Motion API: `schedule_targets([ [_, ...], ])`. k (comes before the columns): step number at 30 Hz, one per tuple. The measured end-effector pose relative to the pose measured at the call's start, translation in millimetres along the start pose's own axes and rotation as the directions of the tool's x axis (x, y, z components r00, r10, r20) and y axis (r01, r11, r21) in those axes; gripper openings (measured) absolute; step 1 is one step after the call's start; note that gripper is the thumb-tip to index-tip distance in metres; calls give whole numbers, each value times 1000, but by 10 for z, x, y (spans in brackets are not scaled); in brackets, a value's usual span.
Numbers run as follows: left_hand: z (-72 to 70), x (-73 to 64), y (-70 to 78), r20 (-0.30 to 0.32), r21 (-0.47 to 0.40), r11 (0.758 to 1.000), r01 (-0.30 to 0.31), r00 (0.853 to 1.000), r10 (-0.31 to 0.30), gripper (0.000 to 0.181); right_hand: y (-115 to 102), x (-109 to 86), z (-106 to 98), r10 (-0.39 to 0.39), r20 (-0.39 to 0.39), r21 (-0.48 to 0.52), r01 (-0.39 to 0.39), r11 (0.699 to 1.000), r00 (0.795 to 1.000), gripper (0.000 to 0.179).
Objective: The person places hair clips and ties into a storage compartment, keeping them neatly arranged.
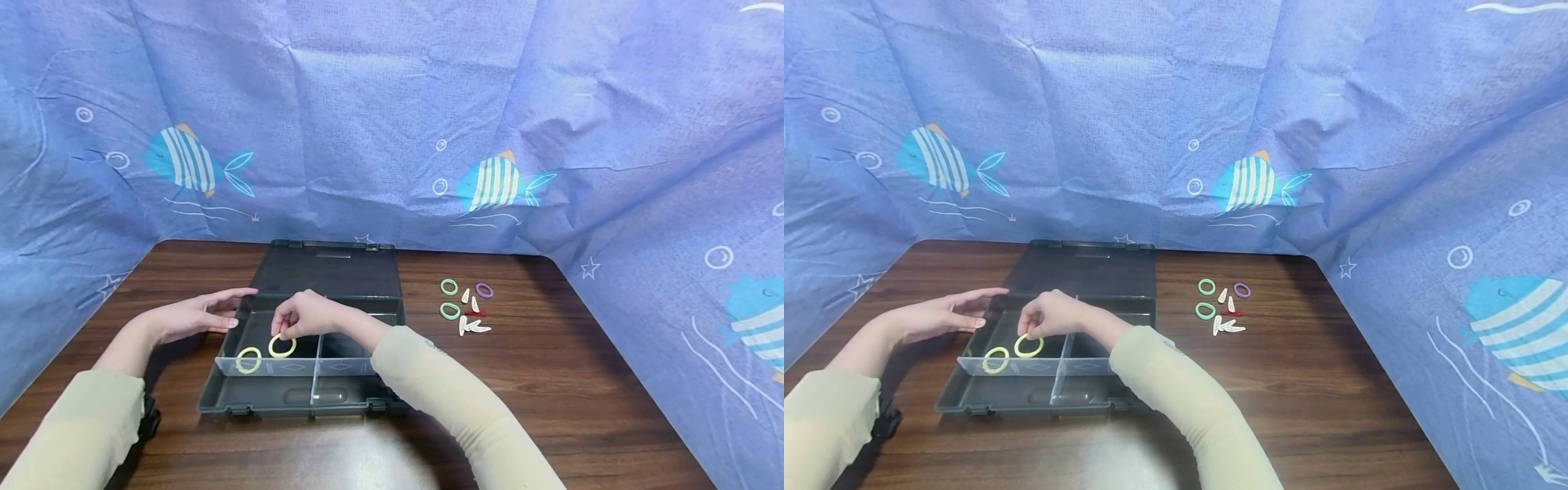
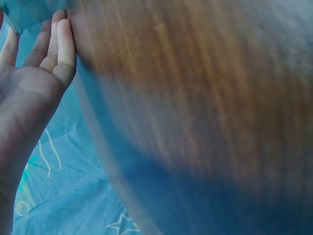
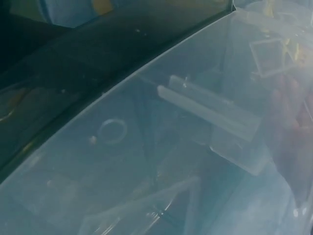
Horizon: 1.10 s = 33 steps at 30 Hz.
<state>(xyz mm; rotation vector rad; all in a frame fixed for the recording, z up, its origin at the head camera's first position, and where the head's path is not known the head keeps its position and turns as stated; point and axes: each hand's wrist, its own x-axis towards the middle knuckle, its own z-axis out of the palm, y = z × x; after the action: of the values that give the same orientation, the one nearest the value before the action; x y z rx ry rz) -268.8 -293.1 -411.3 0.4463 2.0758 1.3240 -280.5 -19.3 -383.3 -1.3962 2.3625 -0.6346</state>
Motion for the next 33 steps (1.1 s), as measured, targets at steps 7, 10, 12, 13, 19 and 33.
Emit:
schedule_targets([
  [7,-1,-4,-6,5,-10,1000,-7,1000,7,69,-14,78,72,-9,21,-40,10,999,1000,7],
  [10,2,-10,-1,3,-16,1000,-9,1000,9,69,-22,106,98,-11,34,-46,12,999,999,6],
  [12,4,-12,2,1,-15,1000,-8,1000,8,69,-31,112,107,-8,43,-43,9,999,999,6],
  [13,5,-12,4,1,-14,1000,-7,1000,7,69,-34,114,111,-2,47,-42,4,999,999,6],
  [19,10,-9,14,2,-7,1000,-6,1000,6,68,-61,117,131,50,66,-62,-46,997,997,4],
  [33,13,-18,30,8,-17,1000,3,1000,-3,68,-51,85,110,25,130,36,-30,999,991,9],
])
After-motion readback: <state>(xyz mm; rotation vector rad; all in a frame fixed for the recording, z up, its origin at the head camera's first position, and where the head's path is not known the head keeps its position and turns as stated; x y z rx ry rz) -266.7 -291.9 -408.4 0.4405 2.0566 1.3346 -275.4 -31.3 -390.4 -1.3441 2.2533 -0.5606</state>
